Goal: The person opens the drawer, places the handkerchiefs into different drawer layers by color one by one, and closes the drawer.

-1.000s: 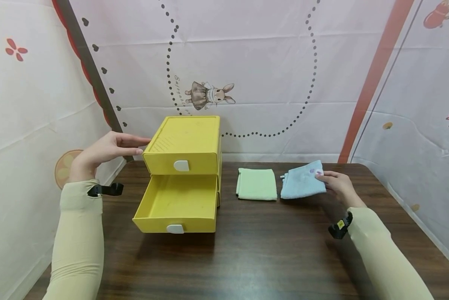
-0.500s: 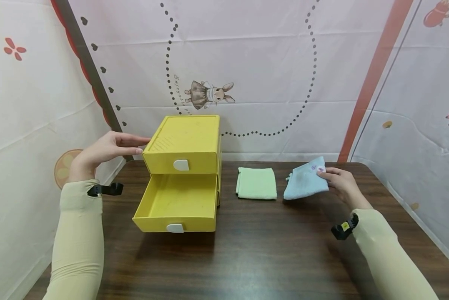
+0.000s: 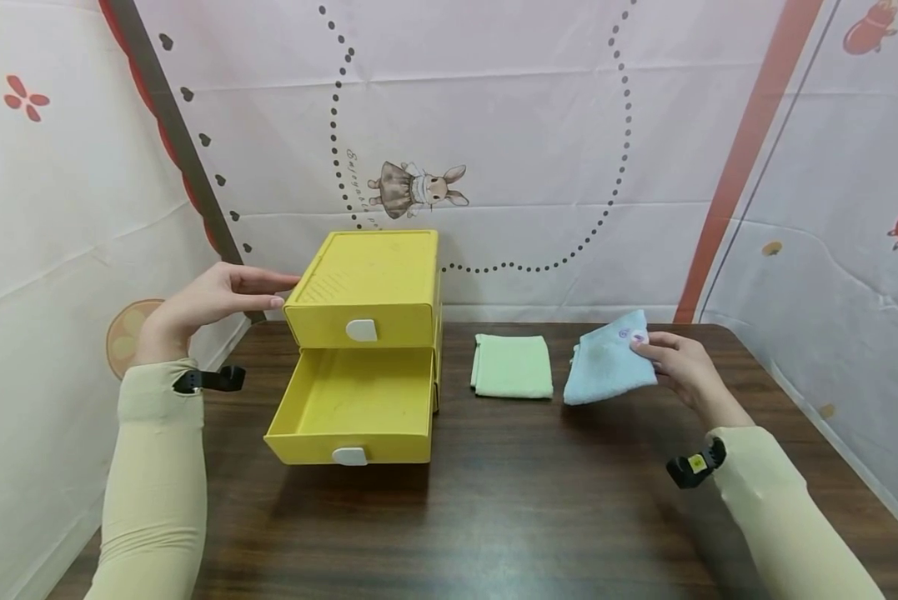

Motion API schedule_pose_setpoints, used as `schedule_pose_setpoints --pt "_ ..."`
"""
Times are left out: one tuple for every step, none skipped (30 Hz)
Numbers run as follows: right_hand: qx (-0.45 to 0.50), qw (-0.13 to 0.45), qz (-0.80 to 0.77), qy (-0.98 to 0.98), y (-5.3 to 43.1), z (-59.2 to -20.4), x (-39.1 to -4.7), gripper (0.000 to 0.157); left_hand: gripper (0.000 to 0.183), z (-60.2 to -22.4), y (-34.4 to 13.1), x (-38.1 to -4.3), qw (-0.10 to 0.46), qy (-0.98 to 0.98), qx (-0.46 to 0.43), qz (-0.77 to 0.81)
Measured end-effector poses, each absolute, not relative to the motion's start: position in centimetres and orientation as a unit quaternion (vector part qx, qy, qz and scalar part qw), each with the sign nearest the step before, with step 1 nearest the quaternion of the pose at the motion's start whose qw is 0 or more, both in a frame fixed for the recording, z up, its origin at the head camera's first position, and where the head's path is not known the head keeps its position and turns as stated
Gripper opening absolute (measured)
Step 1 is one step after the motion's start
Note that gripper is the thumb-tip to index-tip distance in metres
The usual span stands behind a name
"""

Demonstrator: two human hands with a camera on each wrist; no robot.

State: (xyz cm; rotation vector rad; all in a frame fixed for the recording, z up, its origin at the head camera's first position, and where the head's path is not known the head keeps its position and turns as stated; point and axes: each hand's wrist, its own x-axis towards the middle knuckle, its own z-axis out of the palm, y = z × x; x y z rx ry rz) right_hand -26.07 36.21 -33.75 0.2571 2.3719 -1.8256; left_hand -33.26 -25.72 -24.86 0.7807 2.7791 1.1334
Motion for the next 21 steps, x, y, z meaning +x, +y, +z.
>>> schedule_pose_setpoints --pt "0.08 0.069 -0.605 0.789 36.1 -33.7 -25.9 0.049 0.043 -24.9 -25.8 -33.3 0.02 0.895 0.253 0.366" --pt "0.075 0.069 -0.603 0.791 36.1 -33.6 -25.8 0.048 0.043 -25.0 -25.8 -33.3 0.02 0.895 0.253 0.366" --pt "0.07 0.069 -0.602 0.793 36.0 -33.5 -25.7 0.046 0.044 -25.0 -25.8 -33.4 0.02 0.895 0.253 0.366" --pt "0.066 0.068 -0.6 0.794 35.9 -33.4 -25.5 0.045 0.044 -25.0 -25.8 -33.4 0.02 0.896 0.253 0.365" --pt "0.063 0.067 -0.598 0.796 35.8 -33.3 -25.4 0.044 0.044 -25.0 -25.7 -33.4 0.019 0.896 0.251 0.365" --pt "0.06 0.066 -0.596 0.798 35.6 -33.2 -25.2 0.045 0.044 -25.0 -25.7 -33.3 0.02 0.897 0.251 0.364" --pt "0.059 0.065 -0.594 0.8 35.5 -33.1 -25.1 0.045 0.044 -25.0 -25.7 -33.3 0.019 0.898 0.249 0.362" --pt "0.057 0.063 -0.592 0.802 35.3 -33.1 -25.0 0.046 0.044 -25.0 -25.7 -33.3 0.02 0.899 0.247 0.362" --pt "0.055 0.062 -0.59 0.803 35.2 -33.0 -24.9 0.046 0.044 -25.0 -25.7 -33.3 0.021 0.898 0.247 0.364" --pt "0.052 0.061 -0.588 0.805 35.1 -32.9 -24.8 0.046 0.044 -25.0 -25.7 -33.3 0.022 0.898 0.247 0.364" --pt "0.049 0.059 -0.585 0.807 35.0 -32.9 -24.7 0.046 0.044 -24.9 -25.7 -33.3 0.023 0.897 0.248 0.364" --pt "0.047 0.058 -0.585 0.808 34.9 -32.8 -24.6 0.045 0.044 -24.9 -25.7 -33.3 0.023 0.897 0.249 0.365" --pt "0.045 0.057 -0.584 0.808 34.8 -32.7 -24.5 0.043 0.044 -24.9 -25.7 -33.3 0.024 0.897 0.248 0.365" --pt "0.042 0.055 -0.583 0.809 34.7 -32.7 -24.5 0.043 0.044 -24.9 -25.7 -33.3 0.025 0.896 0.249 0.367" --pt "0.039 0.055 -0.583 0.81 34.6 -32.6 -24.4 0.041 0.044 -24.8 -25.7 -33.3 0.024 0.896 0.25 0.365" --pt "0.037 0.053 -0.581 0.812 34.5 -32.5 -24.3 0.041 0.044 -24.8 -25.7 -33.2 0.023 0.898 0.25 0.362" --pt "0.034 0.053 -0.578 0.814 34.3 -32.4 -24.2 0.041 0.044 -24.8 -25.7 -33.2 0.023 0.898 0.249 0.361" --pt "0.033 0.053 -0.576 0.815 34.2 -32.3 -24.2 0.04 0.043 -24.8 -25.6 -33.2 0.023 0.899 0.248 0.361" --pt "0.031 0.052 -0.574 0.816 34.1 -32.2 -24.1 0.041 0.042 -24.8 -25.6 -33.2 0.023 0.898 0.249 0.362" --pt "0.029 0.052 -0.572 0.818 34.0 -32.1 -24.0 0.04 0.042 -24.7 -25.6 -33.1 0.023 0.898 0.249 0.362" --pt "0.028 0.053 -0.573 0.817 33.8 -32.0 -23.9 0.04 0.041 -24.7 -25.6 -33.1 0.023 0.898 0.249 0.361"
